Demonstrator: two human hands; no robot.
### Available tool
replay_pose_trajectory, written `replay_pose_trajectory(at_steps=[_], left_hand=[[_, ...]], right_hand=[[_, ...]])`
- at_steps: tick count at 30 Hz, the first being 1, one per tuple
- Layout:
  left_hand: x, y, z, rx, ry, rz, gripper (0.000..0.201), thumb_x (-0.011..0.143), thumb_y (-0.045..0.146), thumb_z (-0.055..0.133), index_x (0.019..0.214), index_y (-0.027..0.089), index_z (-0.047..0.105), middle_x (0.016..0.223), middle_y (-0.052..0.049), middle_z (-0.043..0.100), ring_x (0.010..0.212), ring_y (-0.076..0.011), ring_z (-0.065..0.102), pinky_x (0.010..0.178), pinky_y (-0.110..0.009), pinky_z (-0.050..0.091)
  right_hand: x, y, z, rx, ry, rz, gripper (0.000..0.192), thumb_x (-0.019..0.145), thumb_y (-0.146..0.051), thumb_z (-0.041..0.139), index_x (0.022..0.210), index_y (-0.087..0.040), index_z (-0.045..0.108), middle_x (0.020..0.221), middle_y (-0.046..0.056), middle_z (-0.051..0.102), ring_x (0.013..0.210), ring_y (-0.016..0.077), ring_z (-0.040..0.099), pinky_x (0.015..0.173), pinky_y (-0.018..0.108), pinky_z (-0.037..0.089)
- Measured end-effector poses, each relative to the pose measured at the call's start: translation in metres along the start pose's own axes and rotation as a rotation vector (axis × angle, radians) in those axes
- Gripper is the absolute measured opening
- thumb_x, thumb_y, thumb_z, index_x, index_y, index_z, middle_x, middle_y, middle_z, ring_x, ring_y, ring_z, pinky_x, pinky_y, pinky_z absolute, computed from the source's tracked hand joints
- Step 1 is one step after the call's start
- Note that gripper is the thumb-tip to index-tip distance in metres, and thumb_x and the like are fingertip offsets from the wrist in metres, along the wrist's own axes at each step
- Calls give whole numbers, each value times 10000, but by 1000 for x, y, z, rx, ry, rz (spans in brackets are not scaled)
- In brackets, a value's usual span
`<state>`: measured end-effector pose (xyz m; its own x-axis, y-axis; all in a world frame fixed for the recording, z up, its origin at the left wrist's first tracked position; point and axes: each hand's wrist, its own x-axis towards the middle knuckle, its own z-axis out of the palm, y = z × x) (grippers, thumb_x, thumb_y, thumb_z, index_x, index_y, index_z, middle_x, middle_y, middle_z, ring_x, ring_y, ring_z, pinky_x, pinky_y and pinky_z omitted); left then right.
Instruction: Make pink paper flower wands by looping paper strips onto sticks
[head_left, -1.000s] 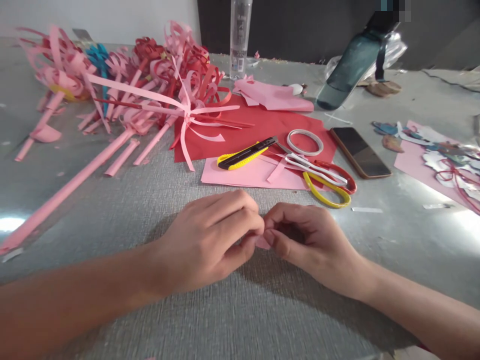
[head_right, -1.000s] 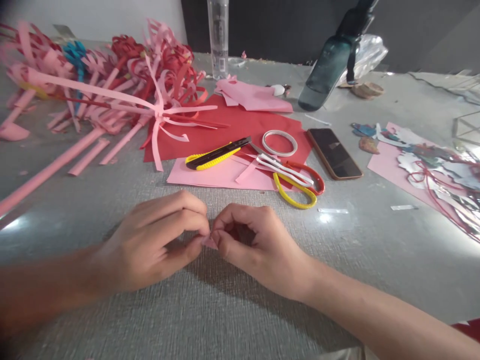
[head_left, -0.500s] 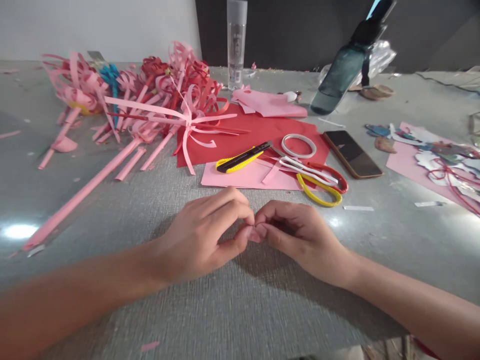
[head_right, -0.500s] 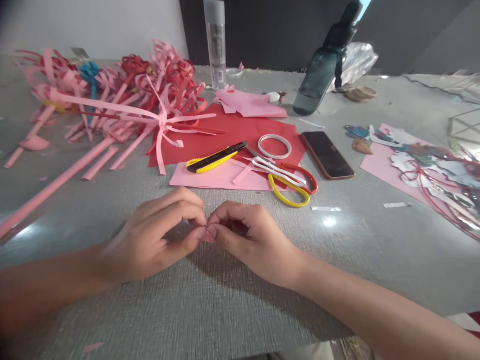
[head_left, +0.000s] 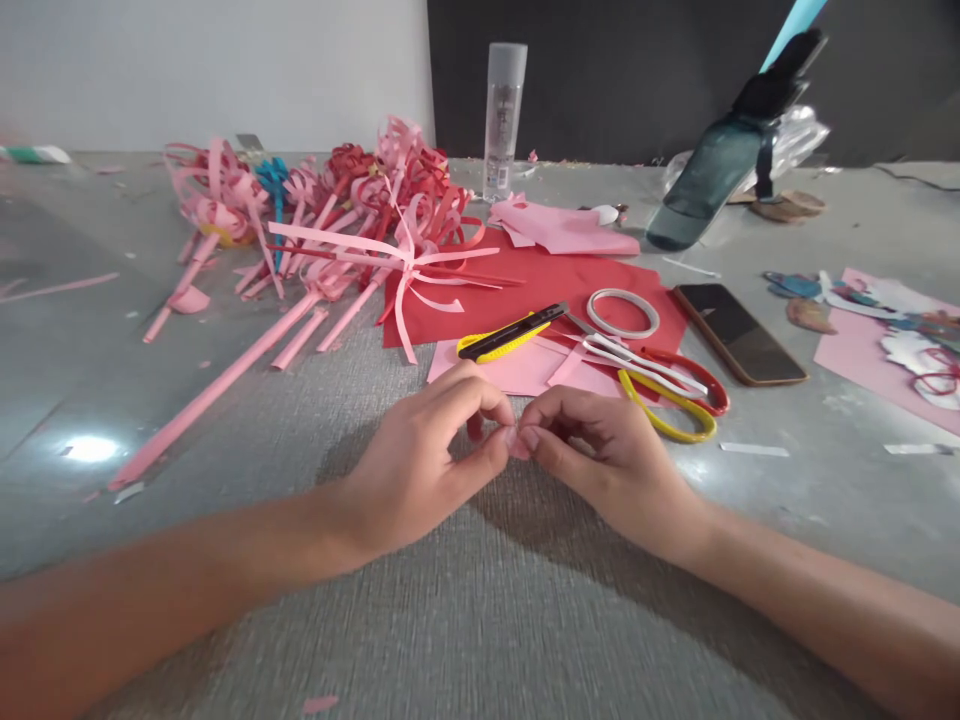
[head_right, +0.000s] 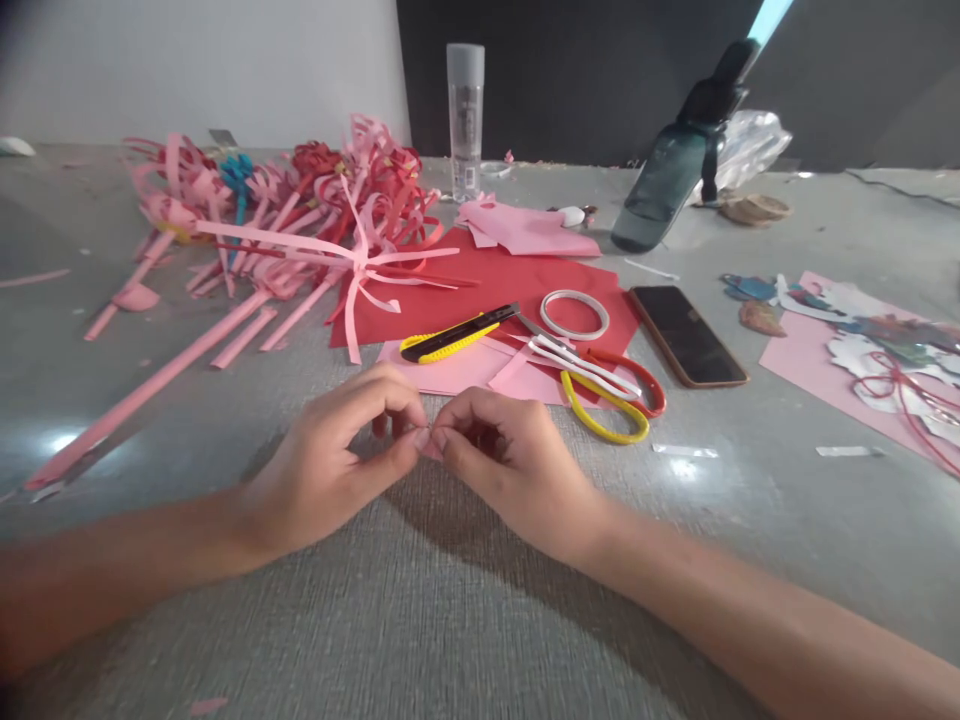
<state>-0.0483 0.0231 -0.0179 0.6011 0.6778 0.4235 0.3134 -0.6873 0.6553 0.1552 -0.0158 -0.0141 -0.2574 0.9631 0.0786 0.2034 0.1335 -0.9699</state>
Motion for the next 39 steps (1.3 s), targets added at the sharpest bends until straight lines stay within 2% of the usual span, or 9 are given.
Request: replay_pose_trajectory(at_steps=[10, 15, 21, 26, 29, 33, 39], left_hand=[[0, 6, -2, 16, -13, 59, 90, 961, 109, 564, 905, 177, 586, 878, -3, 600, 806, -122, 545, 745, -283, 469], [0, 7, -2, 32, -29, 52, 81, 942, 103, 558, 918, 175, 588, 895, -16, 605, 817, -133, 552, 739, -298, 469], [0, 7, -3, 34, -49, 23, 115, 898, 75, 550, 910, 189, 553, 913, -11, 583, 842, -138, 553, 746, -304, 463], [1, 4, -5, -34, -73, -50, 102, 901, 105, 581, 964, 186, 574, 925, 0, 611, 822, -123, 553, 738, -281, 466], [3, 3, -6, -75, -116, -110, 53, 926, 141, 584, 897, 185, 584, 824, 26, 624, 741, -105, 557, 677, -254, 457], [3, 2, -6, -98, -114, -110, 101, 915, 118, 584, 840, 184, 592, 753, 38, 623, 675, -93, 551, 634, -236, 446], [0, 0, -6, -73, -223, -76, 101, 923, 138, 584, 840, 186, 615, 753, 21, 625, 673, -114, 557, 622, -253, 441]], right_hand=[[-6, 3, 2, 15, 23, 9, 199, 929, -351, 714, 850, -170, 689, 715, -5, 625, 628, 105, 504, 554, 241, 397], [-8, 4, 3, -144, 51, -47, 129, 945, -289, 683, 869, -188, 710, 701, -8, 650, 582, 97, 484, 518, 231, 393], [-8, 4, 3, -294, 46, -108, 108, 968, -240, 628, 916, -207, 716, 784, 16, 722, 670, 125, 605, 569, 241, 442], [-8, 1, 1, -153, 38, -28, 150, 980, -291, 620, 869, -209, 677, 714, -7, 635, 595, 105, 503, 528, 239, 399], [-6, 1, -1, -27, 50, 36, 176, 987, -348, 629, 885, -212, 674, 716, -7, 604, 613, 108, 492, 524, 241, 382], [-4, 2, -2, -3, 83, 69, 204, 965, -396, 663, 877, -214, 680, 702, -5, 587, 585, 107, 461, 487, 246, 350], [-9, 0, -6, -3, 50, 85, 104, 957, -329, 659, 961, -225, 663, 778, 30, 679, 645, 136, 595, 516, 247, 450]])
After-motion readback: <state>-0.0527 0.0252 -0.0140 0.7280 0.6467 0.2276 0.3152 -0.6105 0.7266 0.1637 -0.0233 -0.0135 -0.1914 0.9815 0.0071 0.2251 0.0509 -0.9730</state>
